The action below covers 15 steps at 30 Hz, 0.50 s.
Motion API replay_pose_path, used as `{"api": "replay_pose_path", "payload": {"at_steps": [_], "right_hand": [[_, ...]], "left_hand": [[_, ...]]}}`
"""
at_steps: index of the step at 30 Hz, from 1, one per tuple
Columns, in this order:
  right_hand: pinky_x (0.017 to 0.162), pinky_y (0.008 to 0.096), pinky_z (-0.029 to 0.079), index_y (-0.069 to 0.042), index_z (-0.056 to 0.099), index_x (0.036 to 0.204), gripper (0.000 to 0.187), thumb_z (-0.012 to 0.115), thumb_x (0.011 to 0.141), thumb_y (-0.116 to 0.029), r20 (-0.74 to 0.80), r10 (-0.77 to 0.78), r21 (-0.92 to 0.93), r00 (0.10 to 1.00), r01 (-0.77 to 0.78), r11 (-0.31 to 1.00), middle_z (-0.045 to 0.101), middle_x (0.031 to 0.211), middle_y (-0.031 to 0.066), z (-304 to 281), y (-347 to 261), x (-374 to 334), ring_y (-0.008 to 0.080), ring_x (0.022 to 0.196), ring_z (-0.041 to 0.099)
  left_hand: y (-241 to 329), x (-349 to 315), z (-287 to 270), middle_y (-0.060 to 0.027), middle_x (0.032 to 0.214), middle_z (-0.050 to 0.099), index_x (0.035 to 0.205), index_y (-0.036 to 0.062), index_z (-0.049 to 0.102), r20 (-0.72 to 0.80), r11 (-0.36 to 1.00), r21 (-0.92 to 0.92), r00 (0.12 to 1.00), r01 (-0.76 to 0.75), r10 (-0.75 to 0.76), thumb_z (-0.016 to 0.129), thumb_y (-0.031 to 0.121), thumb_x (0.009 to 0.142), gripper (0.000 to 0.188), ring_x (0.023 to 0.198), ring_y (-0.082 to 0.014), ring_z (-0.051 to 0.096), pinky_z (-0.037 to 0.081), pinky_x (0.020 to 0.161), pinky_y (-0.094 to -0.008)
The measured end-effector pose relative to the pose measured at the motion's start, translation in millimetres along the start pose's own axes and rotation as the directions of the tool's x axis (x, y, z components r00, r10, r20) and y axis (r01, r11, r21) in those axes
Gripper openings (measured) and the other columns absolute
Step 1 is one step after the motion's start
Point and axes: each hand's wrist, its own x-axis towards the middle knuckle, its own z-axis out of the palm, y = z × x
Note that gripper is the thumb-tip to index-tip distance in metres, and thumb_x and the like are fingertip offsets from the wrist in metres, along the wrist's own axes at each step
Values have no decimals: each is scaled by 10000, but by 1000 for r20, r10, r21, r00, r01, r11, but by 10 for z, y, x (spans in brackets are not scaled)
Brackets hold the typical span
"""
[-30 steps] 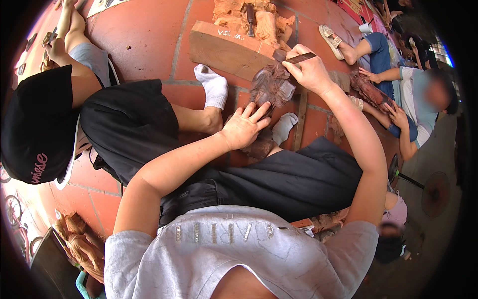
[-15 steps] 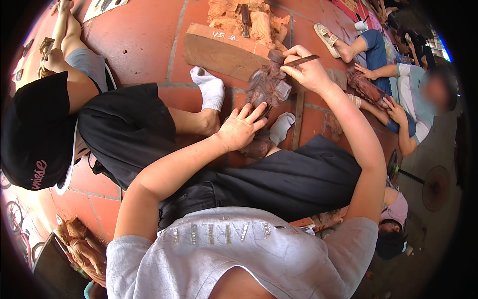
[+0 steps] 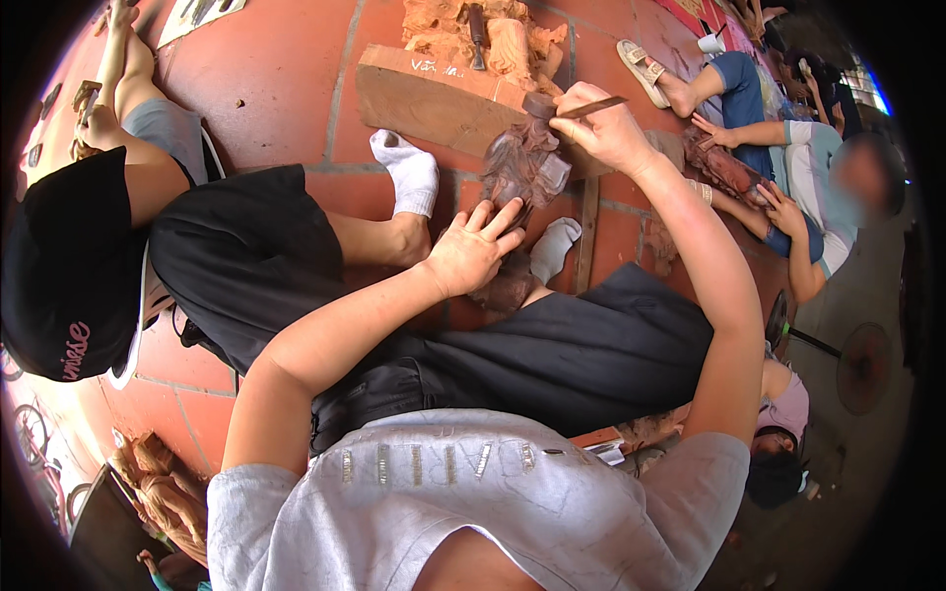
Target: The person carves a piece of wood using a chisel while sitting on the floor. They hold the wood with one hand and use the chisel with the other to shape the surface.
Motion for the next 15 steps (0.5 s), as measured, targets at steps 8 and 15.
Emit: {"api": "replay_pose_path", "payload": {"at_steps": [8,15], "right_hand": [[795,334,498,-12,656,922,151,712,854,-135,-50,-17,3,999,17,1000,616,993,86,70,7,-50,217,914,617],[781,370,491,-53,654,900,135,703,845,-167,-79,-47,-3,996,47,999,596,880,72,66,-26,-21,263,876,604]], "left_hand": [[-17,0,-21,-126,1536,274,1336,185,515,1,1000,7,1000,-7,7,699,235,776,592,1262,-348,389,435,949,-441],[-8,6,3,-125,1534,276,1337,186,513,-5,1000,2,1000,-9,9,705,234,770,601,1261,-345,391,429,957,-446]]}}
